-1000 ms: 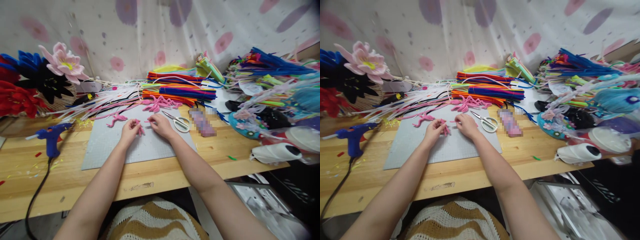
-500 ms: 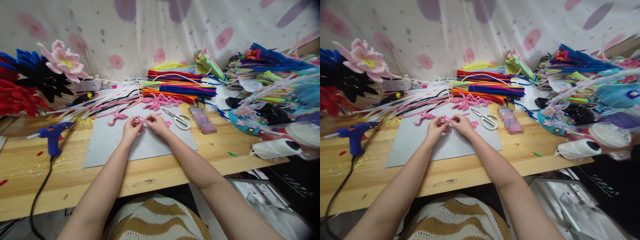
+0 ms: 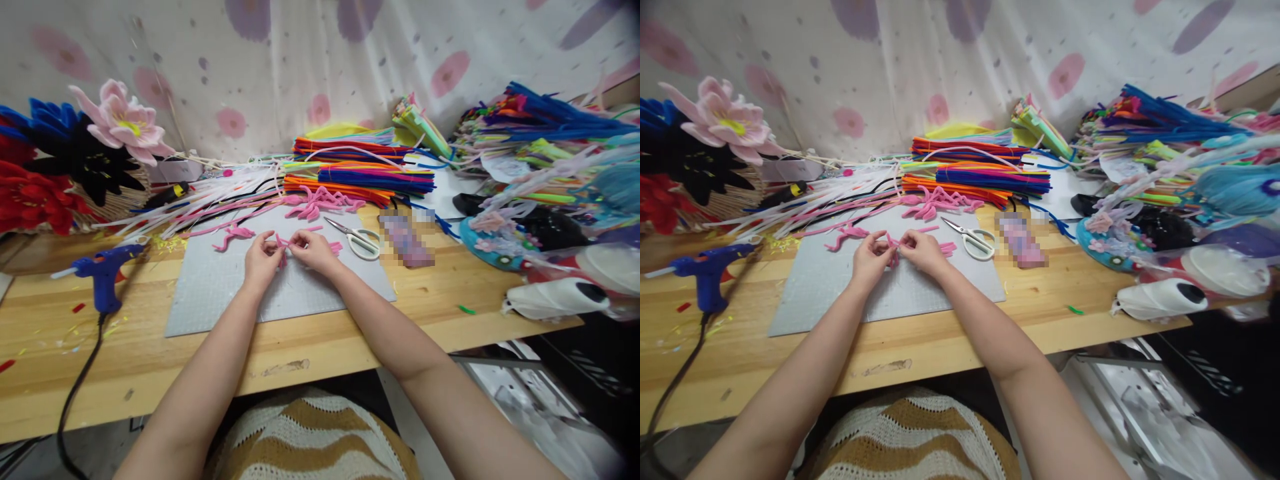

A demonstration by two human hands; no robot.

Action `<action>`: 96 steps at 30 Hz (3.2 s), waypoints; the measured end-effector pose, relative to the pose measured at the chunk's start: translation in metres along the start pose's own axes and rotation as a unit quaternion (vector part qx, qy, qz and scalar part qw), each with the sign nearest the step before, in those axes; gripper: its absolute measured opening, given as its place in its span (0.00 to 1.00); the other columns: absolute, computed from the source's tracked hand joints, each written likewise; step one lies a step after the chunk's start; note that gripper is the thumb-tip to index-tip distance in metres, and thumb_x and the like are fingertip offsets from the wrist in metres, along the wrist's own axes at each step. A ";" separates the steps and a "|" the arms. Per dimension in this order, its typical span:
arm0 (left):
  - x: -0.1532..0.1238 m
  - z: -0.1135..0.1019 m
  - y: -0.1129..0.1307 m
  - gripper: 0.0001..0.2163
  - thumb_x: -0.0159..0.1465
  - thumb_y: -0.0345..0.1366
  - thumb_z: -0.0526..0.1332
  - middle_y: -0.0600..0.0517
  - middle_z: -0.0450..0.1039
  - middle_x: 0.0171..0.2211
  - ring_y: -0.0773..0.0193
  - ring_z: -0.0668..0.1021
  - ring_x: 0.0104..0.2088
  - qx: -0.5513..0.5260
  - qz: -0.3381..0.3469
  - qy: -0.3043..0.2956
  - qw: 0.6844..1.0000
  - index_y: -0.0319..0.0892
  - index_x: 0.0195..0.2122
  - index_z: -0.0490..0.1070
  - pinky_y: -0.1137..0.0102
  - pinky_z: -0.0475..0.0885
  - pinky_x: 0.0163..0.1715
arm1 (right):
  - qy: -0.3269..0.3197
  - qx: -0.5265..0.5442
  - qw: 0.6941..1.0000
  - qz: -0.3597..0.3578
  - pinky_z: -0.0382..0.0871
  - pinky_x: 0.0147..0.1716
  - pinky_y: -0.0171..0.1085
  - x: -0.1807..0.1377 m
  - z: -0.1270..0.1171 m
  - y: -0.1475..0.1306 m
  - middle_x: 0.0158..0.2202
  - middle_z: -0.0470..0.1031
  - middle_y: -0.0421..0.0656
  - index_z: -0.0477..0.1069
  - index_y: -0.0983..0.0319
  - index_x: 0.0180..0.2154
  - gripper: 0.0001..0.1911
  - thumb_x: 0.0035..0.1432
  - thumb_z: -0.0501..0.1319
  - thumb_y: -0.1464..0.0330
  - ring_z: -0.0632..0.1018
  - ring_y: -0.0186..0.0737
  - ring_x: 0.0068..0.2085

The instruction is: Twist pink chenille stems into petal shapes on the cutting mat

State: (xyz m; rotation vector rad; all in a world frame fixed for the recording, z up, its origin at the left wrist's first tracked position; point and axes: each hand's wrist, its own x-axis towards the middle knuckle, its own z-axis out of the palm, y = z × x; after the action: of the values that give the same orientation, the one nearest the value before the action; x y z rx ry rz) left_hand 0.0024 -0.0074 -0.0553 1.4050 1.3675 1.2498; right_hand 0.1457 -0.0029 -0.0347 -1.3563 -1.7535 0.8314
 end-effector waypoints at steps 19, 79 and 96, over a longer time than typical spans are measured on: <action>-0.018 0.011 0.022 0.27 0.56 0.30 0.55 0.45 0.75 0.35 0.54 0.75 0.39 0.301 0.089 0.026 0.949 0.41 0.58 0.56 0.63 0.67 0.39 | 0.013 0.068 0.998 0.009 0.60 0.29 0.32 0.005 0.003 0.006 0.23 0.67 0.37 0.64 0.62 0.23 0.11 0.49 0.58 0.62 0.66 0.31 0.27; -0.025 0.016 0.027 0.13 0.62 0.32 0.50 0.52 0.77 0.33 0.63 0.77 0.33 0.345 0.149 -0.107 0.920 0.42 0.45 0.69 0.71 0.66 0.34 | 0.195 0.422 0.866 0.182 0.43 0.11 0.26 0.023 -0.035 0.013 0.12 0.53 0.31 0.68 0.65 0.23 0.13 0.46 0.63 0.62 0.51 0.21 0.14; -0.017 0.011 0.034 0.11 0.62 0.39 0.51 0.51 0.75 0.27 0.63 0.74 0.28 0.349 0.079 -0.062 0.932 0.43 0.32 0.71 0.71 0.60 0.28 | 0.117 0.346 0.920 0.142 0.47 0.16 0.29 0.011 0.005 0.004 0.13 0.58 0.32 0.59 0.63 0.16 0.15 0.40 0.63 0.64 0.57 0.23 0.15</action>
State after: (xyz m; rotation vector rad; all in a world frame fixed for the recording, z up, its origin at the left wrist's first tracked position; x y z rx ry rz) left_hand 0.0216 -0.0265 -0.0269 2.0696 1.7211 0.7622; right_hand 0.1418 0.0089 -0.0382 -1.1587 -0.9385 1.2425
